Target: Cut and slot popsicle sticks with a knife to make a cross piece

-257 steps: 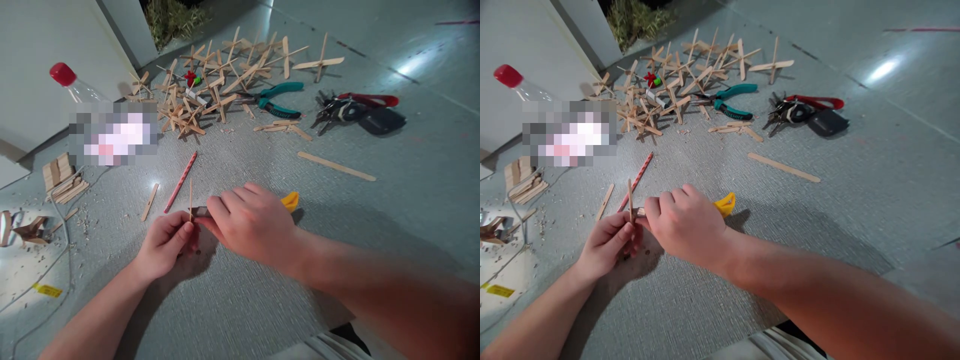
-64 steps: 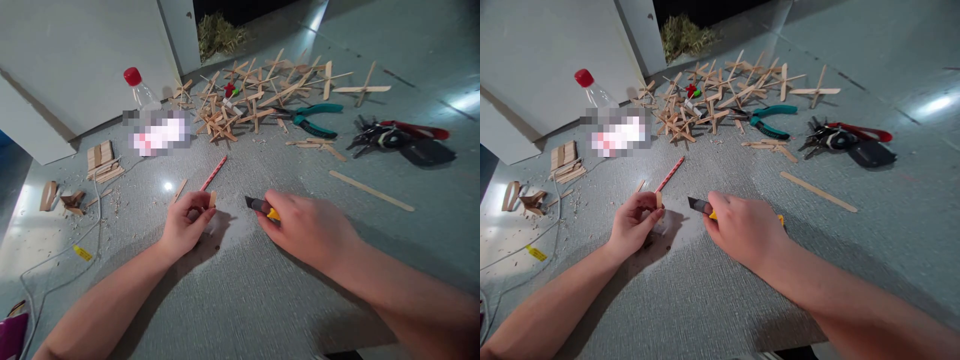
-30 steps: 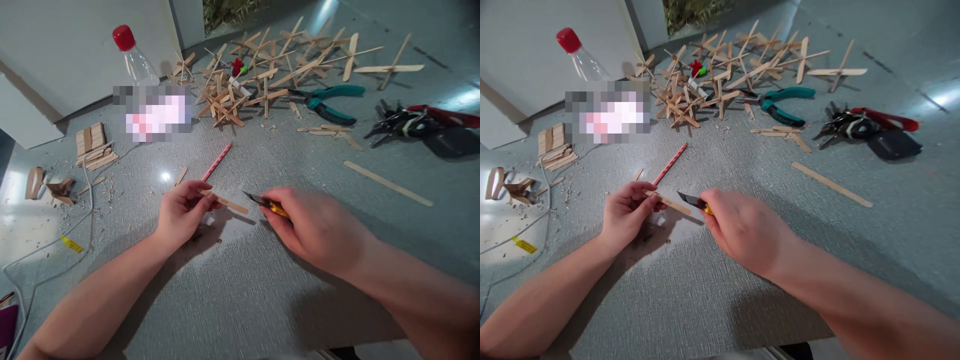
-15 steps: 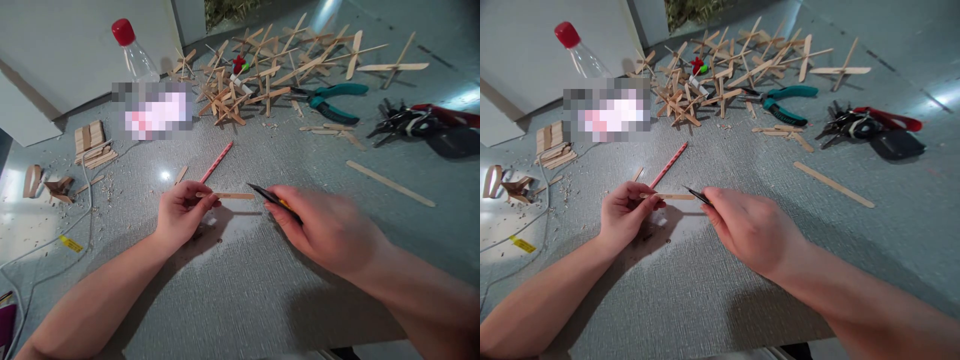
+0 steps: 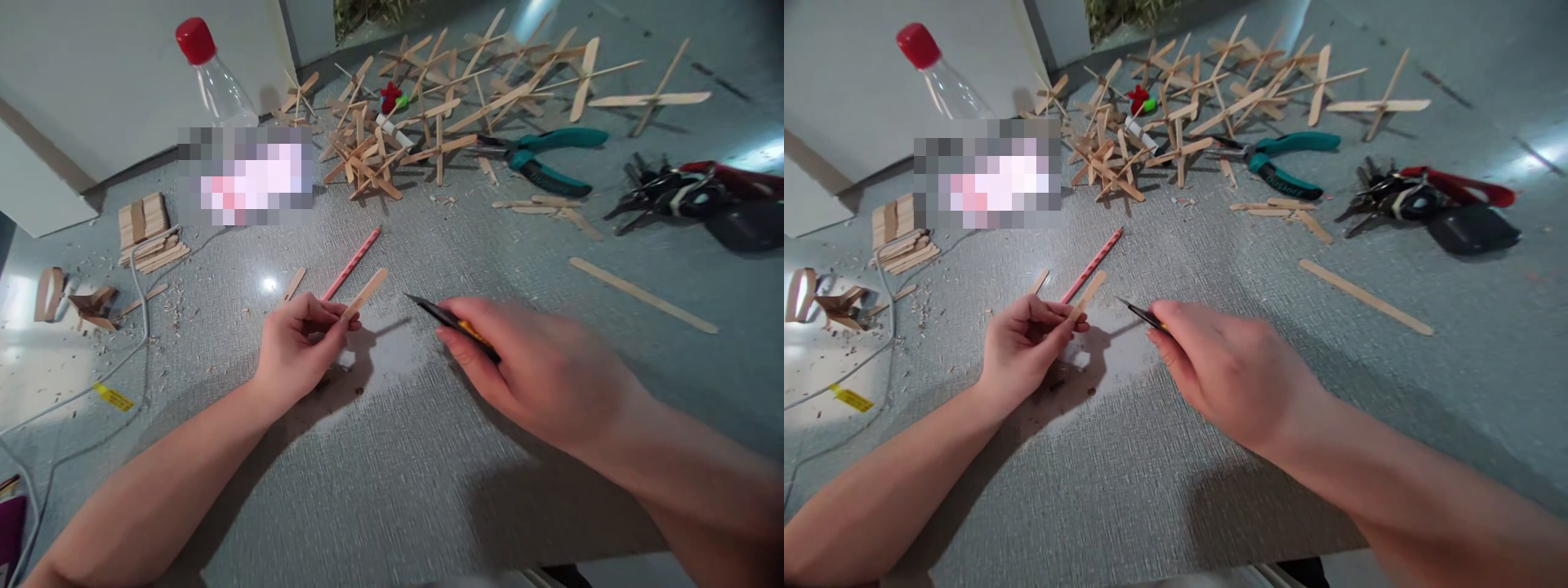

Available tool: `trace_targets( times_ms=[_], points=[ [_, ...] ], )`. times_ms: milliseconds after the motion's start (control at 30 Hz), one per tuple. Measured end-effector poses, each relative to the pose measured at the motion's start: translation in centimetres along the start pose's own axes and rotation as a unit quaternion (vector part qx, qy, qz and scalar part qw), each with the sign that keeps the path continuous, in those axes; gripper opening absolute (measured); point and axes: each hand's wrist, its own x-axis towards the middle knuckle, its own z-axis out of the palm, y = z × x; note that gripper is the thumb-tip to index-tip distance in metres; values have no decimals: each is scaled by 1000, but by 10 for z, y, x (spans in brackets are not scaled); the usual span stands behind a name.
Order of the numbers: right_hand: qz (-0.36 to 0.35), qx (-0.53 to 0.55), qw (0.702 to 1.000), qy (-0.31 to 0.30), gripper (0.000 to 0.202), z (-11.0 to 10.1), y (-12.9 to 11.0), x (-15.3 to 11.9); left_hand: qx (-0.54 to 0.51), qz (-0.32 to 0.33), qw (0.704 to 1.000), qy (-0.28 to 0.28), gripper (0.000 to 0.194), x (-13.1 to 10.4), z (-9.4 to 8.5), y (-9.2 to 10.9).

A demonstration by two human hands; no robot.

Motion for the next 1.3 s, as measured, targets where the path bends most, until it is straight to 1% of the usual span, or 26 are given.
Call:
trace_targets(
  times_ms=[100,200,267,367,400,433,467,533,600,667,700,767,867,933,1033,1133,1233,1300],
  points=[
    [17,7,1000,-9,17,-2,0,1,-37,-15,999,-6,18,1,1,-1],
    [25,12,1000,-3,20,2,0,-1,-38,-5,999,-20,21,0,2,-3],
    [33,16,999,-5,23,5,0,-3,-30,9,999,-38,32,-1,2,-4],
    [34,31,999,-13,24,8,0,-5,2,44,996,-74,62,-4,2,-7],
    [29,35,999,-12,24,8,-1,-5,20,63,994,-88,68,-4,2,-7],
    [21,37,999,-9,22,7,-1,-5,39,84,991,-101,69,-4,1,-7],
    [11,38,999,-9,21,5,-2,-4,59,106,986,-111,66,-4,1,-7],
    [-7,32,999,-13,18,2,-4,-2,101,145,978,-111,51,-3,-1,-6],
    [-21,24,999,-18,17,0,-6,0,147,180,968,-93,39,-1,-3,-5],
    [-29,17,999,-20,17,-1,-7,1,184,195,961,-68,33,1,-5,-4],
    [-31,16,999,-19,17,-1,-7,1,190,188,962,-57,30,2,-5,-5],
    [-32,18,999,-26,18,-1,-7,1,164,148,974,-42,28,3,-4,-6],
    [-26,32,998,-44,21,0,-6,0,97,82,991,-46,30,1,-1,-7],
    [-23,41,997,-61,22,1,-7,-2,86,63,993,-54,26,-1,1,-7],
    [-16,50,995,-79,22,2,-7,-4,133,71,988,-44,16,-2,0,-5],
    [-9,53,994,-98,24,2,-8,-6,174,114,977,-38,10,1,-1,-4],
    [-7,54,992,-114,27,2,-8,-6,175,157,971,-45,10,2,-1,-3],
    [-12,53,991,-121,28,2,-7,-6,187,147,970,-50,12,1,-1,-2]
  ],
)
